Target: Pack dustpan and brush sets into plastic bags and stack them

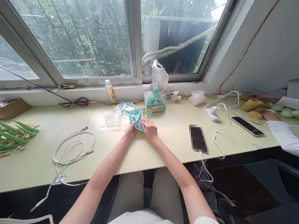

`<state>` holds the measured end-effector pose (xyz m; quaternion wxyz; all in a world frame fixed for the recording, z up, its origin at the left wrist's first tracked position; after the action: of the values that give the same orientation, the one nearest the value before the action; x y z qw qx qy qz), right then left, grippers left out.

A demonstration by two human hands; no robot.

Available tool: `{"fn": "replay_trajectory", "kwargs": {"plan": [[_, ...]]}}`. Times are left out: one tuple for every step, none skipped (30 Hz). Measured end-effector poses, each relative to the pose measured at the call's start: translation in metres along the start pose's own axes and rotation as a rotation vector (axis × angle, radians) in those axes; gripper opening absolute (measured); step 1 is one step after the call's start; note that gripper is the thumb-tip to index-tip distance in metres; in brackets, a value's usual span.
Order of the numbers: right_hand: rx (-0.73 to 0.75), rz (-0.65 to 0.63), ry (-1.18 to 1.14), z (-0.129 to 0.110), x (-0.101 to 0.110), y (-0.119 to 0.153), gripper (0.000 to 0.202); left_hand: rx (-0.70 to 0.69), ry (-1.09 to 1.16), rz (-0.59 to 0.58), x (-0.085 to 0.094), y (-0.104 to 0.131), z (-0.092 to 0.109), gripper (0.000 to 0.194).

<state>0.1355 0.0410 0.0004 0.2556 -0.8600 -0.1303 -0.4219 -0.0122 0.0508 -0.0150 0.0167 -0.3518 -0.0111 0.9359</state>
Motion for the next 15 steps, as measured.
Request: {"fn": "replay_trajectory", "kwargs": {"plan": [[0.010,-0.010,-0.001,0.0001,-0.0024,0.0018,0.030,-0.013,-0.007,-0.010,0.0003,-0.0004,-0.0007,0.053],[0.014,-0.015,-0.001,-0.0001,-0.0028,0.0033,0.030,-0.023,-0.015,-0.021,0.0006,-0.0011,-0.0016,0.057],[0.009,-0.019,0.003,-0.0006,-0.0020,0.0045,0.030,-0.032,-0.024,-0.034,0.0011,-0.0019,-0.0026,0.060],[-0.004,-0.022,0.012,-0.0013,-0.0007,0.0055,0.031,-0.037,-0.033,-0.047,0.0016,-0.0029,-0.0037,0.063],[-0.019,-0.023,0.027,-0.0022,0.0004,0.0062,0.032,-0.040,-0.044,-0.058,0.0022,-0.0038,-0.0047,0.066],[-0.032,-0.024,0.046,-0.0031,0.0011,0.0068,0.033,-0.043,-0.056,-0.065,0.0028,-0.0046,-0.0057,0.068],[-0.041,-0.025,0.065,-0.0039,0.0013,0.0072,0.033,-0.047,-0.069,-0.068,0.0035,-0.0052,-0.0066,0.069],[-0.048,-0.025,0.078,-0.0044,0.0011,0.0075,0.033,-0.052,-0.081,-0.067,0.0041,-0.0055,-0.0072,0.071],[-0.052,-0.024,0.083,-0.0046,0.0007,0.0077,0.032,-0.055,-0.091,-0.061,0.0046,-0.0056,-0.0076,0.072],[-0.057,-0.023,0.078,-0.0044,0.0002,0.0078,0.031,-0.056,-0.098,-0.052,0.0050,-0.0055,-0.0077,0.072],[-0.062,-0.021,0.061,-0.0037,-0.0002,0.0076,0.031,-0.054,-0.102,-0.043,0.0051,-0.0052,-0.0075,0.072],[-0.070,-0.012,0.033,-0.0025,-0.0004,0.0071,0.031,-0.046,-0.105,-0.034,0.0049,-0.0049,-0.0071,0.072],[-0.078,0.006,-0.006,-0.0006,-0.0002,0.0061,0.031,-0.036,-0.107,-0.027,0.0045,-0.0045,-0.0065,0.071],[-0.090,0.039,-0.058,0.0020,0.0003,0.0047,0.032,-0.026,-0.110,-0.022,0.0038,-0.0041,-0.0057,0.071],[-0.110,0.089,-0.126,0.0053,0.0012,0.0029,0.035,-0.019,-0.114,-0.021,0.0030,-0.0037,-0.0048,0.070]]}}
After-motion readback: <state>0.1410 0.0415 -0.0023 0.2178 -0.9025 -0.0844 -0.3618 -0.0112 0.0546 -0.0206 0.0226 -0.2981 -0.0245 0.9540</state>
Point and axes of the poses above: each hand's wrist, its own y-axis away from the middle knuckle, its own x-axis out of the back of the hand, z = x × y, the point moved 1 cm from there along -y, towards the middle knuckle, and after that the axes turned 12 degrees about -z, right-handed, at the moved point
